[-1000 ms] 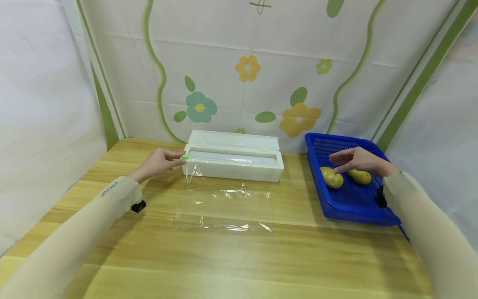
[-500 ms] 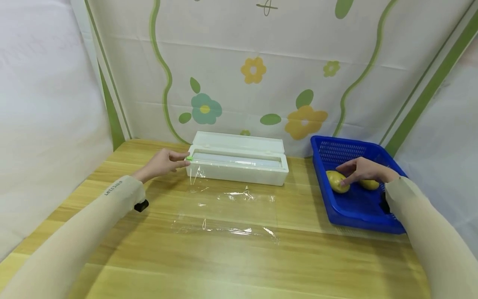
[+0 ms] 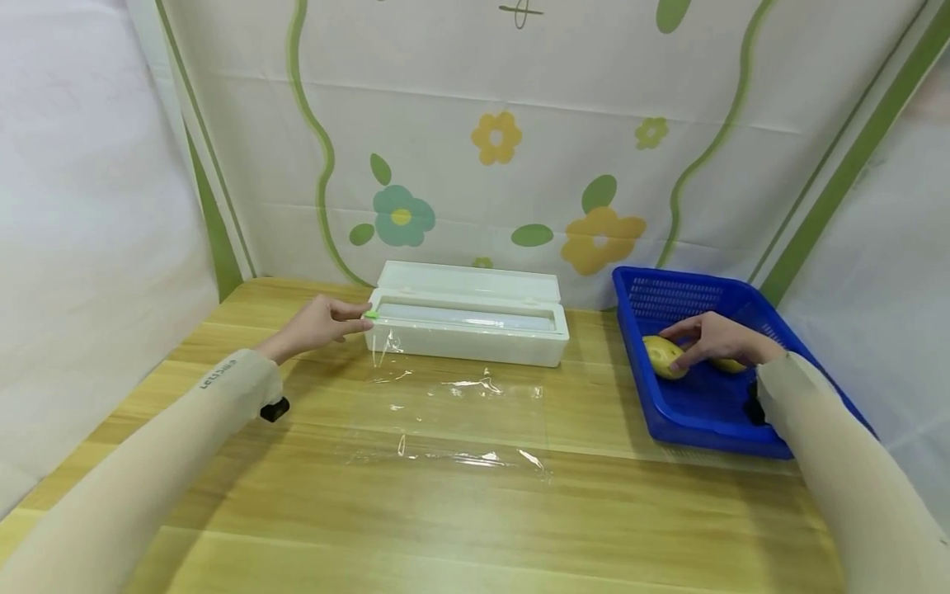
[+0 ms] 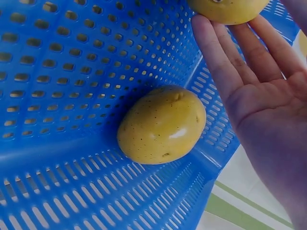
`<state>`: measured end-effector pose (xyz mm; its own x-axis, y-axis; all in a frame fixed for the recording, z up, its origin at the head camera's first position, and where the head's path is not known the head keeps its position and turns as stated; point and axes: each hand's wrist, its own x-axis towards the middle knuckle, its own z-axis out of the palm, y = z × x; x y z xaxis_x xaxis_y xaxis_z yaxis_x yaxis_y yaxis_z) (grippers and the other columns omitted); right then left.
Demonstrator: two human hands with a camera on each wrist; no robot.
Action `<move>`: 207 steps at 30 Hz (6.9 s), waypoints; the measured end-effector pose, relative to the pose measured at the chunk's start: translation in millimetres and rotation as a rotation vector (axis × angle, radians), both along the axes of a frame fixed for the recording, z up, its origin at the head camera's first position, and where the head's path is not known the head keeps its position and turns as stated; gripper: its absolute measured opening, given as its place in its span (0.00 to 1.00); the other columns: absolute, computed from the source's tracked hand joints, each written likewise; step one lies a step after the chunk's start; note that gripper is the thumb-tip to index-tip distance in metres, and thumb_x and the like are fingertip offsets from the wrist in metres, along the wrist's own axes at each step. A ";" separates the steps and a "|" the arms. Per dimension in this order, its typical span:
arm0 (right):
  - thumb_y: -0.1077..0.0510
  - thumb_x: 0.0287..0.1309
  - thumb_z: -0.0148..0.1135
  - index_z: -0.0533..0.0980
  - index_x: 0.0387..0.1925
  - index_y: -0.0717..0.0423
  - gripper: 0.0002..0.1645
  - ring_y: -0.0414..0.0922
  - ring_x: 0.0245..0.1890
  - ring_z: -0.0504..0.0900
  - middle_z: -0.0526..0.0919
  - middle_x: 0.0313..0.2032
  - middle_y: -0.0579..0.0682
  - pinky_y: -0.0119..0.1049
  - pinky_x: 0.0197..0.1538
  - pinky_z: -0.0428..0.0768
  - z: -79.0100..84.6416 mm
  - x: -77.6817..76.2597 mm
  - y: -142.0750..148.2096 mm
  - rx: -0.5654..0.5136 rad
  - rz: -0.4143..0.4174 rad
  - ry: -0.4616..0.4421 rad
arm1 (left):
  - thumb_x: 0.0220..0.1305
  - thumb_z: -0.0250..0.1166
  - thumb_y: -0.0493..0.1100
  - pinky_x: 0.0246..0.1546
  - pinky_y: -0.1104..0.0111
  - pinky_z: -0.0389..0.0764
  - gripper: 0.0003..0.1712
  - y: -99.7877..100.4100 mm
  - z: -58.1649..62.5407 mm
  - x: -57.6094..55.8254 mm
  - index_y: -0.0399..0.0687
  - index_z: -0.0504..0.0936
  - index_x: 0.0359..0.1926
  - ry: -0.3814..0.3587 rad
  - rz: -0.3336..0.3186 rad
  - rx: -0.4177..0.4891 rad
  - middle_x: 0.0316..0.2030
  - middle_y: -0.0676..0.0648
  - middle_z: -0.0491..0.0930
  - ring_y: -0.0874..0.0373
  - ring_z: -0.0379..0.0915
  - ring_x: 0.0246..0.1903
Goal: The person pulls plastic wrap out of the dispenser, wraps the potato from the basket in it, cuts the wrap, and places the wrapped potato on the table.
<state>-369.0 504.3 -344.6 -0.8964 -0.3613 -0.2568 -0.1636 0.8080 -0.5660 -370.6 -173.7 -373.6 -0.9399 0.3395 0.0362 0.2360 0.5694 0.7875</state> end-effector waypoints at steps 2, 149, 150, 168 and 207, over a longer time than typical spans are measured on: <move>0.52 0.45 0.80 0.72 0.63 0.66 0.45 0.56 0.54 0.78 0.78 0.57 0.63 0.34 0.47 0.79 1.1 2.5 0.6 -0.010 0.004 -0.005 | 0.65 0.67 0.52 0.42 0.48 0.79 0.29 -0.1 -0.7 0.0 0.47 0.76 0.63 0.001 -0.001 -0.003 0.64 0.46 0.71 0.40 0.79 0.43; 0.56 0.36 0.84 0.72 0.61 0.59 0.47 0.48 0.56 0.74 0.73 0.59 0.51 0.44 0.58 0.73 -28.9 130.3 -338.6 0.030 0.431 0.500 | 0.63 0.68 0.36 0.29 0.71 0.75 0.10 87.0 7.3 113.5 0.52 0.77 0.28 0.386 -0.535 -0.275 0.26 0.60 0.75 0.66 0.70 0.28; 0.57 0.36 0.84 0.72 0.61 0.58 0.47 0.48 0.56 0.74 0.73 0.59 0.51 0.43 0.58 0.73 -29.4 130.3 -338.6 0.034 0.428 0.498 | 0.63 0.68 0.37 0.29 0.71 0.75 0.09 87.0 7.7 113.9 0.52 0.77 0.29 0.386 -0.530 -0.276 0.27 0.60 0.75 0.66 0.71 0.28; 0.59 0.54 0.72 0.67 0.66 0.67 0.40 0.56 0.59 0.73 0.71 0.63 0.61 0.49 0.61 0.71 -28.4 127.2 -333.3 0.015 0.481 0.466 | 0.54 0.75 0.51 0.30 0.72 0.74 0.08 107.6 -1.9 139.0 0.55 0.87 0.28 0.414 -0.540 -0.514 0.25 0.62 0.77 0.67 0.70 0.27; 0.49 0.39 0.83 0.65 0.69 0.64 0.58 0.52 0.60 0.70 0.66 0.64 0.58 0.45 0.61 0.71 -29.6 132.1 -341.6 -0.004 0.425 0.431 | 0.67 0.66 0.38 0.54 0.60 0.74 0.04 105.4 -5.5 129.9 0.49 0.81 0.33 0.411 -0.392 -0.181 0.51 0.46 0.80 0.52 0.75 0.51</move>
